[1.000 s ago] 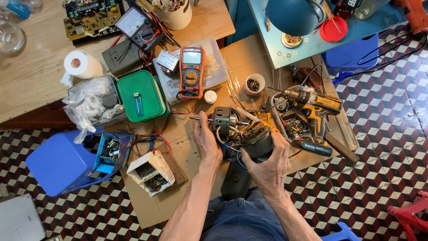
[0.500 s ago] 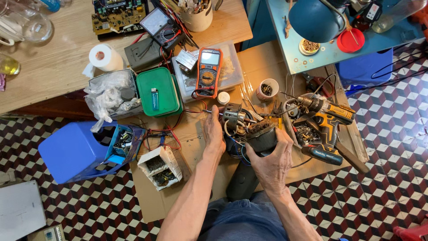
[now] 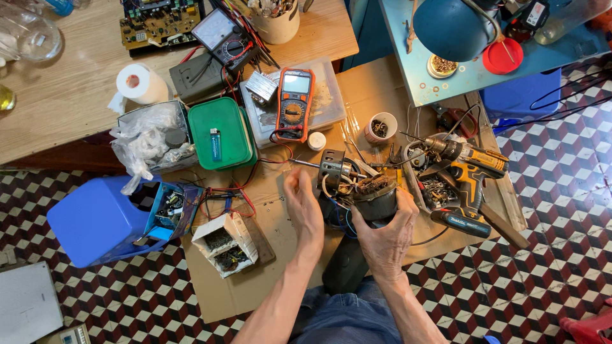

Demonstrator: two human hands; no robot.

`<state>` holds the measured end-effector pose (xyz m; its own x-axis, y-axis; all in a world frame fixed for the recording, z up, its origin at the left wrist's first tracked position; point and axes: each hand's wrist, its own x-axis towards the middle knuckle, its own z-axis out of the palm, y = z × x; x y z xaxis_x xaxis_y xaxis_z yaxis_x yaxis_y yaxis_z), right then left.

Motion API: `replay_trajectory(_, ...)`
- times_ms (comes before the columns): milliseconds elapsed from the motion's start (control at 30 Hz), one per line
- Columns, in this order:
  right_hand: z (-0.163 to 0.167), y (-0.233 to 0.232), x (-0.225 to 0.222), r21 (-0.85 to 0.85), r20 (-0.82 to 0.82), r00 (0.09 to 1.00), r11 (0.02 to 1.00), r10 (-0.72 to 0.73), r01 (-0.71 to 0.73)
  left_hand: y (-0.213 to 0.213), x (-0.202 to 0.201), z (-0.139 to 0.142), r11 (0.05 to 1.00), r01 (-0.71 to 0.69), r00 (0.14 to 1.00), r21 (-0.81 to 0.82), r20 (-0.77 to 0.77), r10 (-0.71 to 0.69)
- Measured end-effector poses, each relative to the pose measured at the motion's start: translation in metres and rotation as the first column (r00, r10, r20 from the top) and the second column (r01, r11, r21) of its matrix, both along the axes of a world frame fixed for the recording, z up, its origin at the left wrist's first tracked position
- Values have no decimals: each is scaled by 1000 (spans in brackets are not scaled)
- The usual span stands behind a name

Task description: The person uses a cordless drill to remove screws from an electric motor housing, then separates the stator and rotor. They inspect the internal windings and use a multimeter to test electrical continuity. The person reassembles the motor components and secures them with screws.

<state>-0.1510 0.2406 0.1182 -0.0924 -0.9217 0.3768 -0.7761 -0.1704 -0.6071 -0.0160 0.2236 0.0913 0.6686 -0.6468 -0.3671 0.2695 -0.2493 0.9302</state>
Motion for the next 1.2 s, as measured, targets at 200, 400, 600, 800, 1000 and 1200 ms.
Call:
replay_trajectory(200, -2, 1, -2, 35, 50, 999, 999, 16, -18, 52, -47, 54, 921, 377, 923, 100, 44, -383)
replay_trajectory(400, 3, 3, -2, -8, 11, 997, 997, 73, -73, 32, -47, 46, 838, 487, 846, 246, 109, -523)
replay_trajectory(600, 6, 17, 1, -56, -24, 996, 995, 83, -84, 20, -55, 55, 845, 490, 869, 213, -40, -494)
replay_trajectory(800, 17, 44, 0, -34, 29, 986, 986, 164, -163, 25, -29, 73, 831, 541, 759, -129, -350, -549)
replay_trajectory(1000, 25, 58, -8, -10, 14, 957, 957, 289, -289, 30, -2, 72, 718, 677, 644, -162, -342, -684)
replay_trajectory(1200, 21, 47, -38, 97, 165, 925, 928, 342, -360, 33, 4, 60, 790, 613, 769, 11, -241, -592)
